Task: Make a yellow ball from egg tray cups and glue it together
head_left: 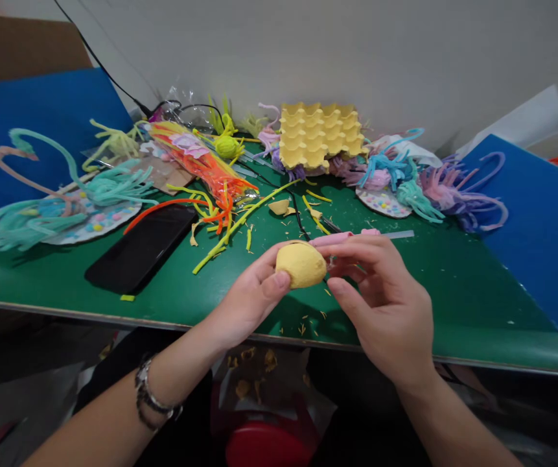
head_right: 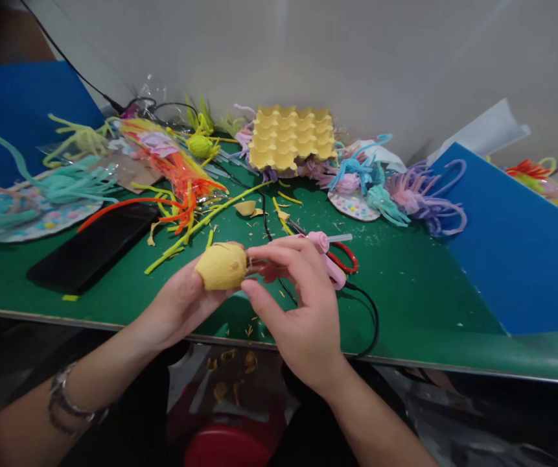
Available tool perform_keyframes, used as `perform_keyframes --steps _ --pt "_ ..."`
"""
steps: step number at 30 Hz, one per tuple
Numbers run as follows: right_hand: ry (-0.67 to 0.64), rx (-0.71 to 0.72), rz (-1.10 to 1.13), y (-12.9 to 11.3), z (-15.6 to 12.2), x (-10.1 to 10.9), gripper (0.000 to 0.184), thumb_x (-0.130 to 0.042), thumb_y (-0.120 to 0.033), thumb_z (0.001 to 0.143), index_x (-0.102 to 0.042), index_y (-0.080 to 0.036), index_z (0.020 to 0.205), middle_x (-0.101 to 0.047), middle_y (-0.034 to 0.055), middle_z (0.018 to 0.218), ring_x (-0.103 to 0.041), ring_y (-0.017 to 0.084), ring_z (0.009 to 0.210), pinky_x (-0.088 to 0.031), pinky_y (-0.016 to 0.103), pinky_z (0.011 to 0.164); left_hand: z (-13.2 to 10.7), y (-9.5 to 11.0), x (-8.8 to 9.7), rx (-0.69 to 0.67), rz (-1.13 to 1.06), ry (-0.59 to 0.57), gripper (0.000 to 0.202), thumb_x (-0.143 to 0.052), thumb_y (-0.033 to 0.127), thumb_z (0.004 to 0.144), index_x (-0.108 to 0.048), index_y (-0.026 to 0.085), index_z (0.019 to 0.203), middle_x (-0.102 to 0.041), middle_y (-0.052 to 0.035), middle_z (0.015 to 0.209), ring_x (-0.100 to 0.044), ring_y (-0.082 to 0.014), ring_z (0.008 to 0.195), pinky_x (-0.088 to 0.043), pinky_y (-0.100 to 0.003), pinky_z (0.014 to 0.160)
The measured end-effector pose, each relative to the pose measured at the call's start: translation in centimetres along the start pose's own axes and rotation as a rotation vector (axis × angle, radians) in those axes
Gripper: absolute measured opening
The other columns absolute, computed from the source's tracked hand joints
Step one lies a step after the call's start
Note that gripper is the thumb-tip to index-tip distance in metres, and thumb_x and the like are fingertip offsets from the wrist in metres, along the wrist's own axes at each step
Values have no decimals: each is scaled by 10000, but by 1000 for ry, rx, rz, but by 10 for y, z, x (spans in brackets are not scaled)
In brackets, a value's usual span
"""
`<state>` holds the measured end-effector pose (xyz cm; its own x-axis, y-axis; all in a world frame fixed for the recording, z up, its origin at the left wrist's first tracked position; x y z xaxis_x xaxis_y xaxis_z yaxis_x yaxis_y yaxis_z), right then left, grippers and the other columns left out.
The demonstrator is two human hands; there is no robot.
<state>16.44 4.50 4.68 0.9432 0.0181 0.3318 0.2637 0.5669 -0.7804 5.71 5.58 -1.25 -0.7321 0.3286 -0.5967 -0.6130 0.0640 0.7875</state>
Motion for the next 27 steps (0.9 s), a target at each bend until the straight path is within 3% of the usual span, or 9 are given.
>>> perform_keyframes --steps 7,16,23,27 --pt "44 37 -62 -4 -1 4 160 -635 -175 753 -655 -244 896 -542 35 919 -550 172 912 -526 307 706 -1 -3 2 2 37 -25 476 -637 520 690 -613 204 1045 -645 -72 1066 -508 -267 1133 -377 -376 974" --pt "121 122 -129 -12 2 11 116 -636 -132 749 -655 -247 751 -558 1 787 -574 157 841 -475 371 849 -1 -2 0 -19 66 -70 427 -619 495 722 -604 237 1061 -641 -74 1109 -537 -251 1111 -362 -378 983" --pt "236 189 -185 -17 0 25 154 -592 -120 782 -658 -254 820 -628 3 831 -594 159 830 -487 378 829 0 -3 -2 -23 23 -109 403 -589 486 754 -615 237 1070 -643 -62 1120 -563 -227 1073 -397 -325 927" --pt "222 231 -207 -17 -3 26 241 -482 -181 859 -640 -263 1021 -645 16 919 -605 158 799 -480 402 813 1 -2 -2 -28 -19 -101 392 -597 463 759 -624 216 1062 -640 -66 1131 -575 -220 1053 -410 -310 910"
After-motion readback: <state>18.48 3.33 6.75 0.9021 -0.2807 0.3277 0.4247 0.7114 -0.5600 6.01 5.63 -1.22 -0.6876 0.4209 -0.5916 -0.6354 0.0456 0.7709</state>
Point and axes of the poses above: each hand's wrist, its own z-axis towards the middle knuckle, its own x-axis out of the back of the hand, y = z × x, the point moved 8 cm from there along z, towards the middle knuckle
